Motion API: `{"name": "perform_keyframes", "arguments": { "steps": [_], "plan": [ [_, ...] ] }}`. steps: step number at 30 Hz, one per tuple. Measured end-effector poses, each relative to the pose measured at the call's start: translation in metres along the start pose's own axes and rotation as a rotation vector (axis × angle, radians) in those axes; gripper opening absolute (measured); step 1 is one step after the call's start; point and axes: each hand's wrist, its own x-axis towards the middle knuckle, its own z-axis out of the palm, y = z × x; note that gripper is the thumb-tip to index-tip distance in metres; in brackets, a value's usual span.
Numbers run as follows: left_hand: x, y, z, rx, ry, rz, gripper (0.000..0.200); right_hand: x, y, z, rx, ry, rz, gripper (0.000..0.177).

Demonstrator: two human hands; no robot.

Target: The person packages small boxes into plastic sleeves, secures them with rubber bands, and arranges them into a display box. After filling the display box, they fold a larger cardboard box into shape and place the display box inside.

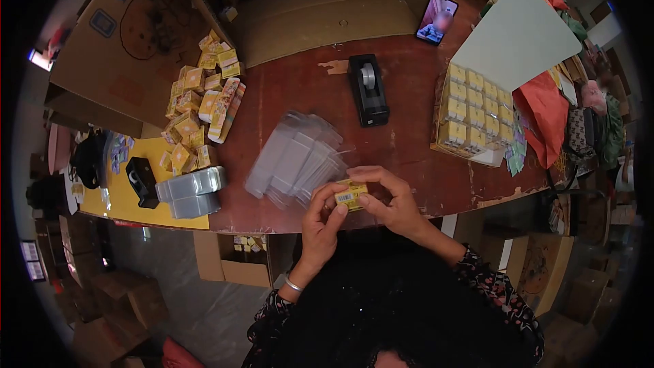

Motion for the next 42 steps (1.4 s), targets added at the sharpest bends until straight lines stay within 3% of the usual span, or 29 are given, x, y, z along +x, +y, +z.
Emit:
{"name": "perform_keyframes", "arguments": {
  "steps": [4,7,11,14,17,25,31,42],
  "plan": [
    [-0.009,-0.001,-0.003,-0.009,0.018,-0.078,0.027,-0.007,-0.001,-0.001,-0.04,-0.039,0.026,0.025],
    [-0.014,-0.009,0.004,-0.29,0.1,-0.034,0.021,-0.017,0.005,0.009,0.101,-0.015,0.039,0.019],
    [-0.028,-0.028,-0.004,-0.233,0.144,-0.14,0.015,-0.028,0.019,0.016,0.235,0.016,0.077,0.013],
    [-0.043,-0.038,-0.013,-0.158,0.102,-0.153,0.013,-0.04,0.029,0.014,0.21,-0.094,0.119,0.013],
    [-0.05,-0.035,-0.014,-0.158,0.091,-0.183,0.014,-0.045,0.023,0.018,0.439,-0.087,0.245,0.012],
    [-0.047,-0.007,-0.011,-0.057,-0.007,-0.15,0.018,-0.03,0.0,0.005,0.174,-0.209,0.314,0.015],
    [-0.037,0.013,-0.011,0.312,0.004,-0.167,0.014,-0.026,-0.003,0.004,0.076,-0.234,0.31,0.013],
    [-0.029,0.014,-0.013,0.181,0.031,-0.246,0.012,-0.015,-0.005,0.004,0.157,-0.24,0.365,0.01]
  ]
}}
